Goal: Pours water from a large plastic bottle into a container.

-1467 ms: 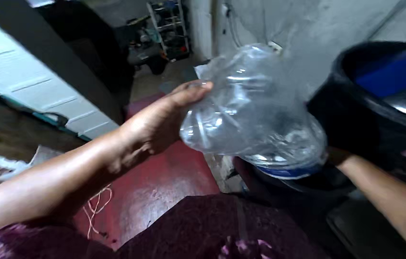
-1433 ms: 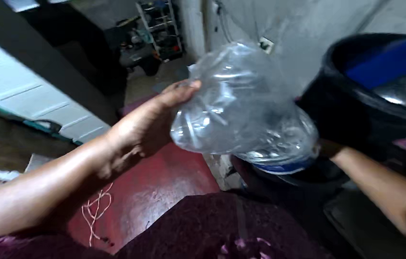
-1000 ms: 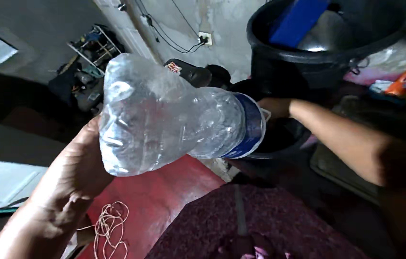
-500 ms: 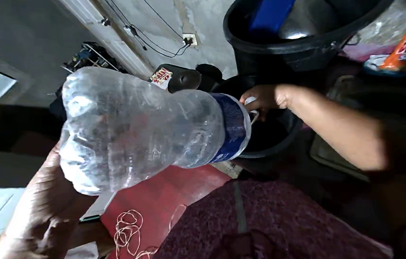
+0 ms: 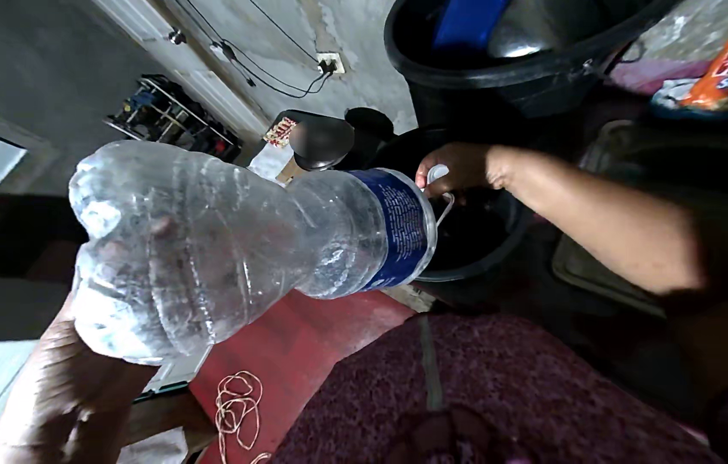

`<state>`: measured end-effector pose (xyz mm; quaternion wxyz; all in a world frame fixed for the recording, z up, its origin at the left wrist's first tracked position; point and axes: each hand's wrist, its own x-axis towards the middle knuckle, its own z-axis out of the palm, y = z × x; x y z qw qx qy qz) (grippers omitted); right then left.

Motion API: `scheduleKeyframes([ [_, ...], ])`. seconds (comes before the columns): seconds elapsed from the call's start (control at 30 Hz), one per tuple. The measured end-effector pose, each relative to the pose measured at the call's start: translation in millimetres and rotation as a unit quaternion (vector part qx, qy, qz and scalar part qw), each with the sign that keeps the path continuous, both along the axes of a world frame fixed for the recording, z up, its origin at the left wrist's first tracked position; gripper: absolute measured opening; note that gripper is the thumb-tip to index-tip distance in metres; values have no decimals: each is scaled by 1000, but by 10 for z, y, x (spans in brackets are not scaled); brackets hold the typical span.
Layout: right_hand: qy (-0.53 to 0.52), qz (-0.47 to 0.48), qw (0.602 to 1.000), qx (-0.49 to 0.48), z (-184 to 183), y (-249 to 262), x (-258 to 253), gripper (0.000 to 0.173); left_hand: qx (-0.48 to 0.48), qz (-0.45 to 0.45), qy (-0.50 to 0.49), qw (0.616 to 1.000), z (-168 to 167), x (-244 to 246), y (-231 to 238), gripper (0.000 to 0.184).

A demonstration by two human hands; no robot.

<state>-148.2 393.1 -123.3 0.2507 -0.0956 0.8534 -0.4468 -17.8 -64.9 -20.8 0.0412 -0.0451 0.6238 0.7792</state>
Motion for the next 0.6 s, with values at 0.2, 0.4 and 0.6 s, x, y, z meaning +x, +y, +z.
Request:
scheduleKeyframes([
  [0.2,-7,7,1000,1,-1,8,-6,17,-93,74,12,993,-49,26,88,41],
  [0.4,33,15,995,-98,-352,128,-138,17,-54,-88,76,992,-237,-182,-402,40],
  [0.6,7,6,995,-96,-268,122,-94,19,-60,-55,78,994,-248,-147,-382,36],
])
